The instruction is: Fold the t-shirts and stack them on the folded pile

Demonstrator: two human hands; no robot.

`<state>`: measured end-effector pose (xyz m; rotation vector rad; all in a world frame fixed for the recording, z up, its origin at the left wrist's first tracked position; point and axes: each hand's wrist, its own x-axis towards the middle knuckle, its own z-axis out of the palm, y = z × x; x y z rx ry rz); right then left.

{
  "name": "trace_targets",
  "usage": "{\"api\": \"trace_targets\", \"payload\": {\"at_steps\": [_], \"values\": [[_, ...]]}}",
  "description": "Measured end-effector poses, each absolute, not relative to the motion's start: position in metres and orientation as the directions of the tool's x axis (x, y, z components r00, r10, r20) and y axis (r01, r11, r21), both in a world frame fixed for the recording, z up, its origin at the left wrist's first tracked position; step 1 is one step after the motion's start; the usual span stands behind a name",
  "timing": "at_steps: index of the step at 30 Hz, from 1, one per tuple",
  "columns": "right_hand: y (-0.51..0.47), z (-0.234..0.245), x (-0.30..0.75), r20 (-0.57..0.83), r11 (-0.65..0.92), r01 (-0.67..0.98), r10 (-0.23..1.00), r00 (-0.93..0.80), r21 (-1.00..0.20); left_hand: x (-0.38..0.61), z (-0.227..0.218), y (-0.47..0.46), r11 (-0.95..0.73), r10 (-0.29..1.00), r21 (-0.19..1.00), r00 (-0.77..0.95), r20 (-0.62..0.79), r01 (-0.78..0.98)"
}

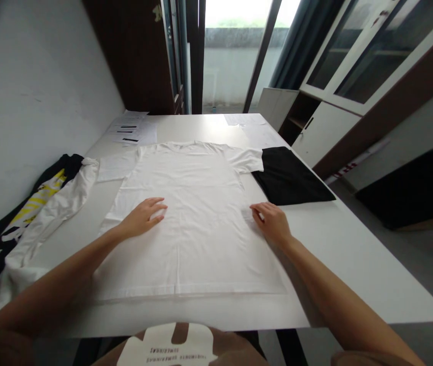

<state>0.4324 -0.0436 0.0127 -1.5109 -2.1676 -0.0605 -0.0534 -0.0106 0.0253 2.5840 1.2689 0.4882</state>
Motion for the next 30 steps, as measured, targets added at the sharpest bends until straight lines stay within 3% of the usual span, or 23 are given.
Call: {"api": "trace_targets", "payload": {"at_steps": [5,10,15,21,30], "values": [[0.001,0.030,0.355,0.310,0.555,0.796,0.821,-0.479,-0.240,-0.022,0.023,0.037,-0.584,0.812,0.234,0.558,0.173,0.777],[0.070,0.019,0.272,0.227,0.582,0.783,0.811,-0.540,-0.219,0.022,0.012,0.091,-0.455,0.891,0.198,0.445,0.096,0.868],[0.117,-0.002,0.236,0.153,0.498,0.845,0.866,-0.475,-0.193,0.040,-0.006,0.121,-0.392,0.920,0.193,0.385,0.076,0.899],[0.132,-0.014,0.262,0.100,0.419,0.889,0.908,-0.407,-0.184,0.012,-0.019,0.134,-0.332,0.943,0.177,0.327,0.055,0.927],[0.131,-0.011,0.339,0.060,0.218,0.971,0.975,-0.213,-0.097,-0.094,-0.021,0.137,-0.060,0.998,0.003,0.060,0.007,0.998]]}}
